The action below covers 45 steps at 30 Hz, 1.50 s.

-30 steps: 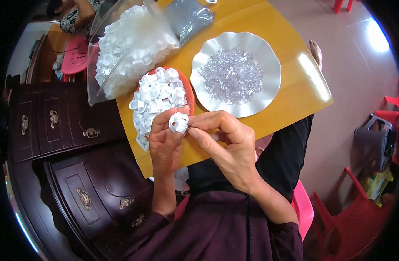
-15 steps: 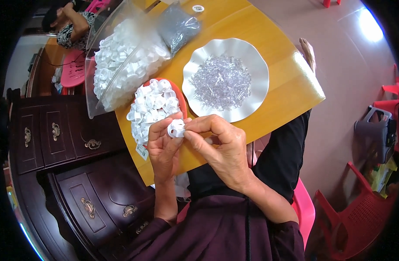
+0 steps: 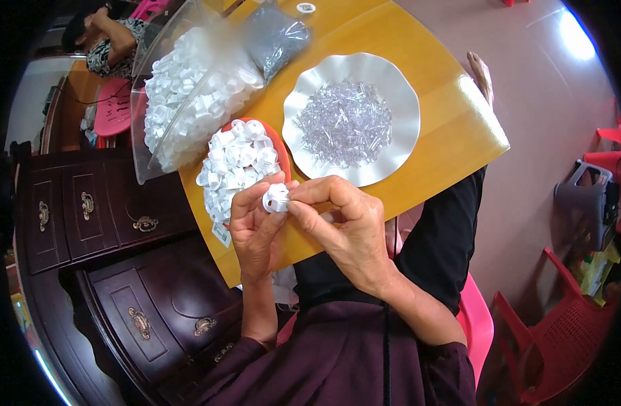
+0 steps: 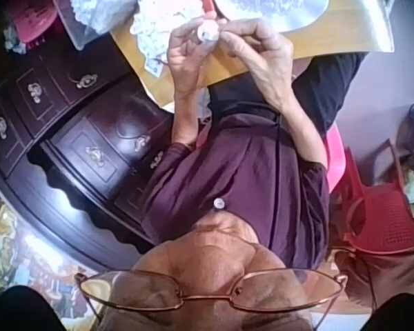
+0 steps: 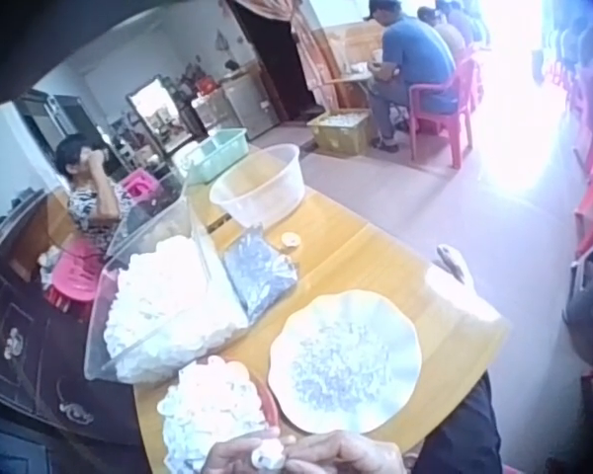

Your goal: The person assembles small white plastic battery components with tiny metal pins by hand.

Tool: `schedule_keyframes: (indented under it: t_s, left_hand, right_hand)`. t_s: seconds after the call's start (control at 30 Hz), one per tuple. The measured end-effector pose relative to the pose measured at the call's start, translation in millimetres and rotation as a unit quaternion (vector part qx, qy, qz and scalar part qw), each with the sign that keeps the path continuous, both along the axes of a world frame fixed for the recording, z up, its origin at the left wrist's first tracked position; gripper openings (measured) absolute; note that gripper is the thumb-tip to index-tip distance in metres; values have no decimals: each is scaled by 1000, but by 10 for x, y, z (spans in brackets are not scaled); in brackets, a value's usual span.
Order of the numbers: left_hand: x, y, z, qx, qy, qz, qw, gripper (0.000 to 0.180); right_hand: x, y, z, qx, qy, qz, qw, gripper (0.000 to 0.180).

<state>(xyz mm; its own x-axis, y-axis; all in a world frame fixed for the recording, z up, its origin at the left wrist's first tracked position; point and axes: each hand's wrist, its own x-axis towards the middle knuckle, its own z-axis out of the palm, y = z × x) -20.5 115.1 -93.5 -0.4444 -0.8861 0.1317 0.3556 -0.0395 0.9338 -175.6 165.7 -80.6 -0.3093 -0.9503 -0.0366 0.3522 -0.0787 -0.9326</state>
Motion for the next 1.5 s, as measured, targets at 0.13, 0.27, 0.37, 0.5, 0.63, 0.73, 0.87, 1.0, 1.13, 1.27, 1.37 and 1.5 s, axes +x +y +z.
schedule_keyframes:
  t_s: [0.13, 0.27, 0.37, 0.5, 0.63, 0.73, 0.87, 1.0, 1.13, 1.27, 1.37, 1.5]
  left_hand:
    - [11, 3, -18, -38, -27, 7, 999, 40]
    - [-11, -8, 14, -73, -39, 7, 997, 39]
    - [-20, -13, 21, -103, -55, 12, 993, 40]
    - [-28, -22, 18, -159, -91, 24, 983, 40]
    - [-40, -10, 22, -173, -102, 34, 979, 39]
    - [-24, -8, 5, -211, -141, 33, 967, 39]
    - [-45, 22, 97, -175, -135, 27, 975, 39]
    - [32, -18, 138, -132, -133, 2, 982, 39]
    - [-14, 19, 181, -40, -94, 30, 994, 38]
    - [27, 10, 158, -68, -101, 28, 992, 38]
    - [60, 7, 153, -110, -143, 34, 983, 35]
    - [64, 15, 192, -154, -205, 55, 965, 28]
  right_hand:
    - [-8, 7, -7, 5, -7, 6, 1000, 9]
    - [-20, 7, 8, 11, -19, 5, 1000, 9]
    - [-25, 15, -24, 4, -29, 16, 999, 8]
    - [-22, 22, -32, 11, -64, 18, 998, 8]
    - [-41, 20, -17, 14, -120, 34, 992, 8]
    - [-60, 11, -35, 2, -43, 29, 999, 8]
    - [-92, 38, -105, 21, -32, 37, 999, 8]
    - [-148, 57, -4, 57, -65, 77, 993, 9]
    - [-190, 38, 18, 106, -72, 110, 986, 10]
    - [-173, 13, -19, 90, -104, 103, 985, 12]
    - [-198, 17, -1, 116, -114, 119, 980, 11]
    - [-186, 30, -14, 117, -108, 131, 979, 11]
